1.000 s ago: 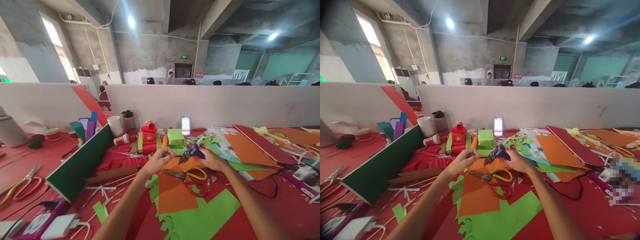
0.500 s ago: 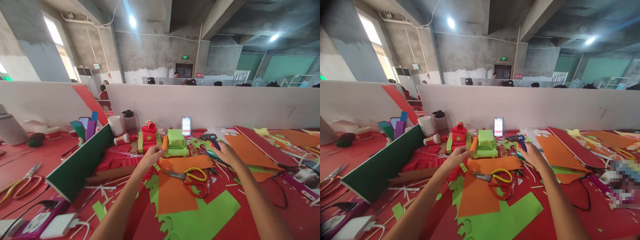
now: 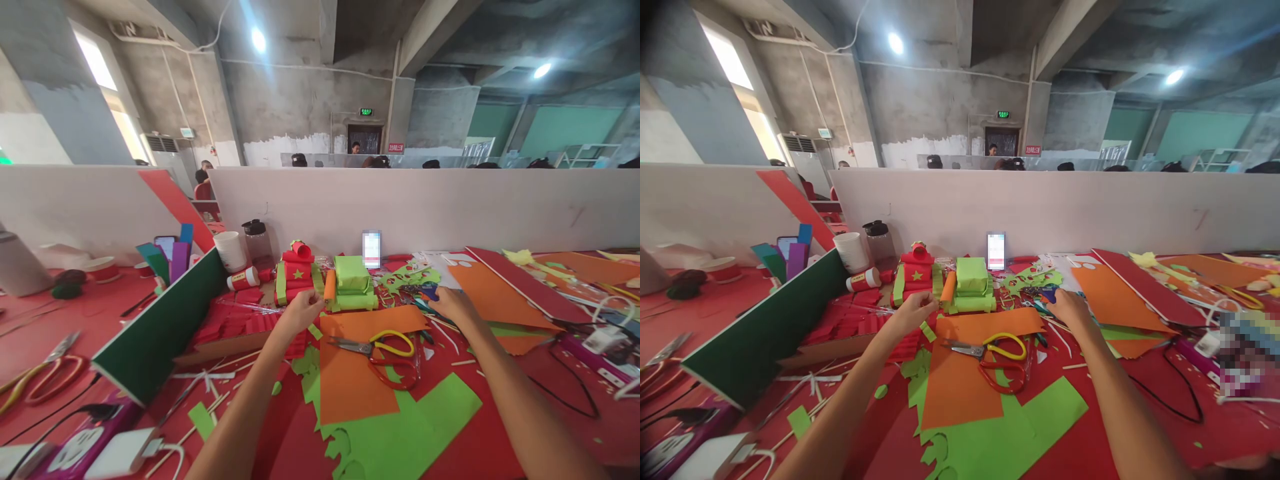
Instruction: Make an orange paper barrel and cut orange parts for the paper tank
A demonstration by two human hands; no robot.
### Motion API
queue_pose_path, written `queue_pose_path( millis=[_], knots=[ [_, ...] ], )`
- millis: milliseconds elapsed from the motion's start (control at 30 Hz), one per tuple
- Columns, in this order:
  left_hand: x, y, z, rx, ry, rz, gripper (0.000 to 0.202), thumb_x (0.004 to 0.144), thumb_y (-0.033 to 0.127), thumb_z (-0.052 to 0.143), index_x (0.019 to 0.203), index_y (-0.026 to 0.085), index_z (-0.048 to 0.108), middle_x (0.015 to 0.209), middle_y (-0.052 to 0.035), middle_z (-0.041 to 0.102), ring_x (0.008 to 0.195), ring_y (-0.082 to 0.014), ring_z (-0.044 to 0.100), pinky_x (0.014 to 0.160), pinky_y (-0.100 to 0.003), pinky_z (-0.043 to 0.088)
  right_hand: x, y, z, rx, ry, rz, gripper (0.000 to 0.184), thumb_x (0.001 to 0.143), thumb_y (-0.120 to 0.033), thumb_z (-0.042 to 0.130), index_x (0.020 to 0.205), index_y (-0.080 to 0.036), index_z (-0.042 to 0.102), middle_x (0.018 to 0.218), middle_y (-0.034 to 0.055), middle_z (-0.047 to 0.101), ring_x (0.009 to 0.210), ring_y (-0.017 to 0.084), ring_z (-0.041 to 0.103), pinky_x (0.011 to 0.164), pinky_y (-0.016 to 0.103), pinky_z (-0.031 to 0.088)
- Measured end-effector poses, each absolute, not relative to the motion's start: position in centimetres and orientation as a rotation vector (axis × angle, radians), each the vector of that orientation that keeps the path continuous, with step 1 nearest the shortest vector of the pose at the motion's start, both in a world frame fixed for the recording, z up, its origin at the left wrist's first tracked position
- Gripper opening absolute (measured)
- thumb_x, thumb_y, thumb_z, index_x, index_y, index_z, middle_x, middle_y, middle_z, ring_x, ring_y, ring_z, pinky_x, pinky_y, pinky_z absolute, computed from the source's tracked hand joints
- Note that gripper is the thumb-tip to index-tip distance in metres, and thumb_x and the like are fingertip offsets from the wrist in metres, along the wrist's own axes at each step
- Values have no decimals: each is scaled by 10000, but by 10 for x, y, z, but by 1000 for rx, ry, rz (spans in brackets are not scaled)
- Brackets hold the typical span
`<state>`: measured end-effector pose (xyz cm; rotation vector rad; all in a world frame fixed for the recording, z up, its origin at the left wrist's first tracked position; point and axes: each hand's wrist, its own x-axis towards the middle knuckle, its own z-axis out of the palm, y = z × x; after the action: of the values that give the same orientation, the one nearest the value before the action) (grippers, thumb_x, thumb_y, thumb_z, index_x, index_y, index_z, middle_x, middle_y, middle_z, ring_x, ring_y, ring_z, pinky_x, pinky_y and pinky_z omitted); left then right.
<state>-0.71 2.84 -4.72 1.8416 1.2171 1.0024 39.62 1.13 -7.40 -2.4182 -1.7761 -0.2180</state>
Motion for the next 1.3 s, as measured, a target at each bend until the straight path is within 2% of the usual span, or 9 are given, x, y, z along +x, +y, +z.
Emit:
queue_pose_path(
  millis=[167, 267, 433, 633, 700, 867, 1033, 1167, 1300],
  knots=[
    [-9, 29, -46, 1851, 1211, 998, 216, 671, 346, 527, 564, 197, 413, 545, 61, 384, 533, -96, 337, 508, -226, 256, 398, 7, -71, -2373, -1777, -202, 370, 812, -443, 598, 1012, -137, 656, 950, 198, 719, 906, 343, 680, 690, 361, 460],
    [-12, 30, -46, 1844, 1205, 1001, 237, 688, 362, 531, 565, 196, 416, 538, 60, 390, 525, -95, 341, 507, -226, 256, 388, -1, -58, -2231, -1769, -248, 358, 832, -422, 597, 1083, -168, 620, 1023, 172, 694, 909, 316, 664, 690, 354, 465],
    [-14, 29, -44, 1780, 1188, 1004, 257, 679, 386, 563, 566, 201, 426, 516, 58, 407, 510, -100, 364, 499, -230, 249, 323, 0, -21, -1495, -2149, -229, 265, 894, -244, 537, 1153, -242, 593, 1108, 86, 649, 879, 244, 642, 761, 361, 485],
    [-13, 26, -38, 1727, 1206, 1039, 229, 647, 361, 569, 557, 204, 429, 498, 53, 435, 497, -100, 381, 489, -225, 267, 224, 34, 2, -897, -2658, -472, 416, 874, 4, 496, 1213, -219, 585, 1173, 94, 643, 1080, 253, 550, 895, 390, 422],
    [-14, 26, -35, 1706, 1223, 1059, 210, 660, 360, 555, 577, 203, 443, 501, 48, 456, 486, -101, 391, 483, -224, 274, 202, 46, -1, -776, -2772, -569, 416, 853, 53, 494, 1156, -204, 613, 1179, 96, 651, 1134, 260, 516, 913, 407, 384],
    [-17, 20, -24, 1554, 1188, 1157, 173, 697, 349, 542, 638, 200, 477, 471, 59, 449, 433, -95, 388, 449, -217, 264, 174, 67, -12, -635, -2896, -615, 255, 921, -55, 522, 1060, -222, 656, 1176, 72, 665, 1110, 249, 518, 941, 436, 335],
    [-16, 16, -16, 1342, 997, 1374, 177, 700, 332, 597, 706, 197, 484, 502, 81, 426, 412, -73, 370, 435, -209, 265, 168, 69, -19, -605, -2855, -438, 215, 890, -79, 584, 1035, -216, 666, 1083, 68, 697, 1100, 246, 553, 975, 443, 322],
    [-19, 16, -13, 1192, 857, 1515, 227, 684, 333, 645, 736, 191, 476, 651, 60, 519, 444, -53, 401, 442, -200, 294, 168, 55, -11, -609, -2688, -129, 285, 852, -139, 663, 1126, -220, 647, 1151, 76, 689, 1149, 248, 567, 1019, 445, 330],
    [-20, 18, -13, 1136, 776, 1570, 252, 685, 336, 674, 722, 180, 479, 722, 47, 554, 465, -40, 405, 445, -189, 306, 176, 26, 15, -568, -2498, 98, 395, 859, -209, 690, 1235, -282, 594, 1146, 45, 691, 1093, 218, 603, 1023, 418, 381]
  ],
)
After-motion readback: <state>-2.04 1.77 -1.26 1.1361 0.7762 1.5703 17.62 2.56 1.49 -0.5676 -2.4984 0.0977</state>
